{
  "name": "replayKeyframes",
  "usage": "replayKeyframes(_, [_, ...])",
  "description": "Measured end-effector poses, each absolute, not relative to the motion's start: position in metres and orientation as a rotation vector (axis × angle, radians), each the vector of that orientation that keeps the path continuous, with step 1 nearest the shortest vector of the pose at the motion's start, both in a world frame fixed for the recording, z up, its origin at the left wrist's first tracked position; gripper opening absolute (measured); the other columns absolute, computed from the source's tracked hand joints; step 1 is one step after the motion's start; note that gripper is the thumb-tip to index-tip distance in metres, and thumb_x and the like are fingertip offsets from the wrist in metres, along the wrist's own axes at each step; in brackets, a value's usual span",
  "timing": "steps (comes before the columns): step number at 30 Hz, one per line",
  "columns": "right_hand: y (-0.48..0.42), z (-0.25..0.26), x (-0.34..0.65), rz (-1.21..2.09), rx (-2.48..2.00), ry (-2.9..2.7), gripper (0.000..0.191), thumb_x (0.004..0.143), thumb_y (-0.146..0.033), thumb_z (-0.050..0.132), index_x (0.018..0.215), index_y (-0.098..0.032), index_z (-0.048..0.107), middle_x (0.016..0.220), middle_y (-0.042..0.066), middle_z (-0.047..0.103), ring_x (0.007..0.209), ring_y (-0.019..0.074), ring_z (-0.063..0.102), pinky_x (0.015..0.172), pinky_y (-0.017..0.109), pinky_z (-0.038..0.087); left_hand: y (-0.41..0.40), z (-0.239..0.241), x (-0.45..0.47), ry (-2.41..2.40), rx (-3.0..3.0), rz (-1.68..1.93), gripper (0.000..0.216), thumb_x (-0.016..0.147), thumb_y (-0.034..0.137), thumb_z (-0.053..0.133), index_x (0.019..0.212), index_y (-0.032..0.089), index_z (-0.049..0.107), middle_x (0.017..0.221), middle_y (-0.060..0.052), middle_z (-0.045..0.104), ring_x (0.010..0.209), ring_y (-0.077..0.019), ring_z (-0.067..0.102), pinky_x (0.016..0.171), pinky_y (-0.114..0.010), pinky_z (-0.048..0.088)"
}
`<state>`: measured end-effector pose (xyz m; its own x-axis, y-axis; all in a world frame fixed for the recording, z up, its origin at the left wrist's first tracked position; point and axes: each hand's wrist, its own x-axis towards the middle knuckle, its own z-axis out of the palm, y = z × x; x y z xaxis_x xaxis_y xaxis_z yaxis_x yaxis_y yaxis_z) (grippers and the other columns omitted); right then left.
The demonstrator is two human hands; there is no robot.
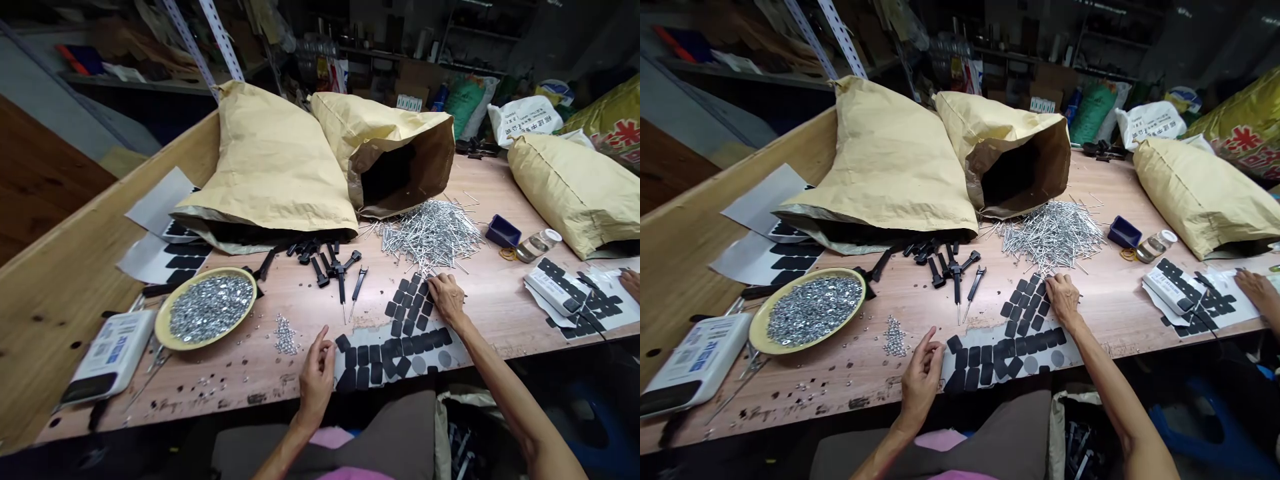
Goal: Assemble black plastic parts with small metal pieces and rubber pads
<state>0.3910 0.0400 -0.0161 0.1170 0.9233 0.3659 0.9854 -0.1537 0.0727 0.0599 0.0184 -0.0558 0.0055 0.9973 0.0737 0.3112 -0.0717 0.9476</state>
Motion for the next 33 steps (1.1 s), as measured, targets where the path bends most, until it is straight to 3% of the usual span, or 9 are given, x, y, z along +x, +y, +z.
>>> replayKeyframes(4, [0.035, -0.018, 0.395, -0.546, -2.143, -2.101, 0.025, 0.092, -0.02, 0.046, 0.078, -0.018, 0.066, 0.073, 0.008, 0.062, 0.072, 0.0196, 0.05, 0.05, 0.027, 0.032, 0.016, -0.07, 0.054, 1.45, 1.581, 1.135, 0.041, 0.087, 0.04, 0.049, 0.118, 0.015, 0.056, 0.082, -0.006, 0.065, 0.068, -0.0137, 0.064, 0.063, -0.024, 0.052])
replayKeyframes(10, [0.008, -0.025, 0.373, -0.345, -1.564, -2.57, 0.029, 0.091, -0.005, 0.037, 0.09, -0.018, 0.064, 0.074, 0.004, 0.061, 0.069, 0.015, 0.049, 0.048, 0.023, 0.034, 0.017, -0.076, 0.057, 1.476, 1.594, 1.184, 0.039, 0.085, 0.039, 0.051, 0.115, 0.015, 0.058, 0.081, -0.006, 0.067, 0.067, -0.0138, 0.066, 0.059, -0.022, 0.053])
replayKeyframes(17, [0.02, -0.026, 0.378, -0.216, -1.631, -2.5, 0.033, 0.091, -0.006, 0.033, 0.086, -0.019, 0.063, 0.07, 0.004, 0.059, 0.068, 0.0154, 0.05, 0.041, 0.021, 0.033, 0.017, -0.069, 0.059, 1.473, 1.623, 1.157, 0.037, 0.086, 0.037, 0.051, 0.115, 0.015, 0.057, 0.078, -0.005, 0.066, 0.065, -0.0121, 0.065, 0.058, -0.02, 0.052])
replayKeyframes(21, [0.023, -0.024, 0.38, -0.179, -1.931, -2.284, 0.032, 0.092, -0.01, 0.034, 0.08, -0.018, 0.063, 0.07, 0.006, 0.06, 0.063, 0.0143, 0.049, 0.037, 0.02, 0.029, 0.017, -0.071, 0.059, 1.486, 1.619, 1.138, 0.038, 0.086, 0.038, 0.049, 0.116, 0.015, 0.056, 0.076, -0.004, 0.065, 0.063, -0.0115, 0.064, 0.056, -0.02, 0.051])
replayKeyframes(25, [0.024, -0.021, 0.379, -0.043, -1.742, -2.455, 0.031, 0.093, -0.013, 0.035, 0.084, -0.017, 0.064, 0.074, 0.007, 0.062, 0.07, 0.0162, 0.051, 0.042, 0.022, 0.034, 0.017, -0.071, 0.06, 1.485, 1.645, 1.112, 0.037, 0.086, 0.036, 0.049, 0.116, 0.016, 0.056, 0.076, -0.004, 0.065, 0.06, -0.0107, 0.063, 0.055, -0.019, 0.049])
replayKeyframes(28, [0.024, -0.018, 0.378, -0.088, -1.968, -2.298, 0.034, 0.094, -0.016, 0.034, 0.078, -0.017, 0.064, 0.071, 0.007, 0.061, 0.064, 0.0158, 0.048, 0.041, 0.022, 0.032, 0.017, -0.071, 0.059, 1.473, 1.654, 1.117, 0.037, 0.086, 0.035, 0.049, 0.117, 0.016, 0.056, 0.076, -0.004, 0.066, 0.06, -0.0107, 0.063, 0.056, -0.02, 0.05])
replayKeyframes(33, [0.017, -0.014, 0.364, -0.139, -1.963, -2.467, 0.029, 0.094, -0.021, 0.037, 0.083, -0.019, 0.063, 0.076, 0.007, 0.061, 0.076, 0.0176, 0.051, 0.05, 0.025, 0.034, 0.017, -0.069, 0.06, 1.447, 1.639, 1.147, 0.036, 0.086, 0.034, 0.05, 0.117, 0.015, 0.056, 0.076, -0.004, 0.065, 0.062, -0.0112, 0.064, 0.058, -0.02, 0.051])
